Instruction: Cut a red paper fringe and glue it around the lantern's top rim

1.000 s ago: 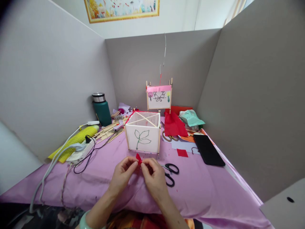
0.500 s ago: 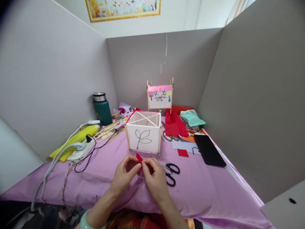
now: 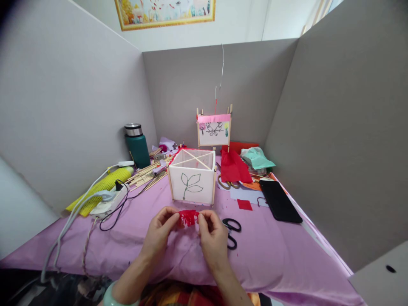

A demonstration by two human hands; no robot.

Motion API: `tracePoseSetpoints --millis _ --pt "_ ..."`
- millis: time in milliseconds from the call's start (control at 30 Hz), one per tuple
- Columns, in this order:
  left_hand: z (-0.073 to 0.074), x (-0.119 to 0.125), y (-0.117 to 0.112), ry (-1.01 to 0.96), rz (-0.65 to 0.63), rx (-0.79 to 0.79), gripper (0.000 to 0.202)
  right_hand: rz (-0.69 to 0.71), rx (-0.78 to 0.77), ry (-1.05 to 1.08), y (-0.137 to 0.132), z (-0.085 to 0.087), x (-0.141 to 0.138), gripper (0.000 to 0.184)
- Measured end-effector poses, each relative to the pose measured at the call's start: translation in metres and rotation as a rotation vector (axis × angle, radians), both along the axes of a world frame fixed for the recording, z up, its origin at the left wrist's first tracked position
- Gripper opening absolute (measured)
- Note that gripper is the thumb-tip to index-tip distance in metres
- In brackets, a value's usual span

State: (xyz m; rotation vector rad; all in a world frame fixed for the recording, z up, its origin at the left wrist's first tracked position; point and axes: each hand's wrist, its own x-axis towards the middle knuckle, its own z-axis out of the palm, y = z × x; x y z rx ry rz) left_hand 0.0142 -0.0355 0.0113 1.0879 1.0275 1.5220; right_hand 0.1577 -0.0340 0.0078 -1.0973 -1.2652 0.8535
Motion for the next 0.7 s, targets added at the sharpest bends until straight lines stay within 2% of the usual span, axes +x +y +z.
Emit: tracePoseSetpoints --millis 133,400,533,700 --pt "0.001 -0.013 -0.001 -0.051 -0.017 -0.030 0.017 -0.009 -0.059 0.120 -0.002 0.004 0.004 0.022" --pt "0.008 -0.031 -0.009 0.053 0.023 0.000 0.014 -0.054 -0.080 0.144 -0.003 0.003 0.014 0.025" --pt "0.010 -0.035 -0.012 0.147 0.029 0.030 0.016 -0.084 -0.064 0.101 -0.002 0.000 0.018 0.025" --pt "0.007 -0.042 -0.011 0.318 0.102 0.043 0.015 -0.082 -0.020 0.060 -0.002 0.005 0.023 0.023"
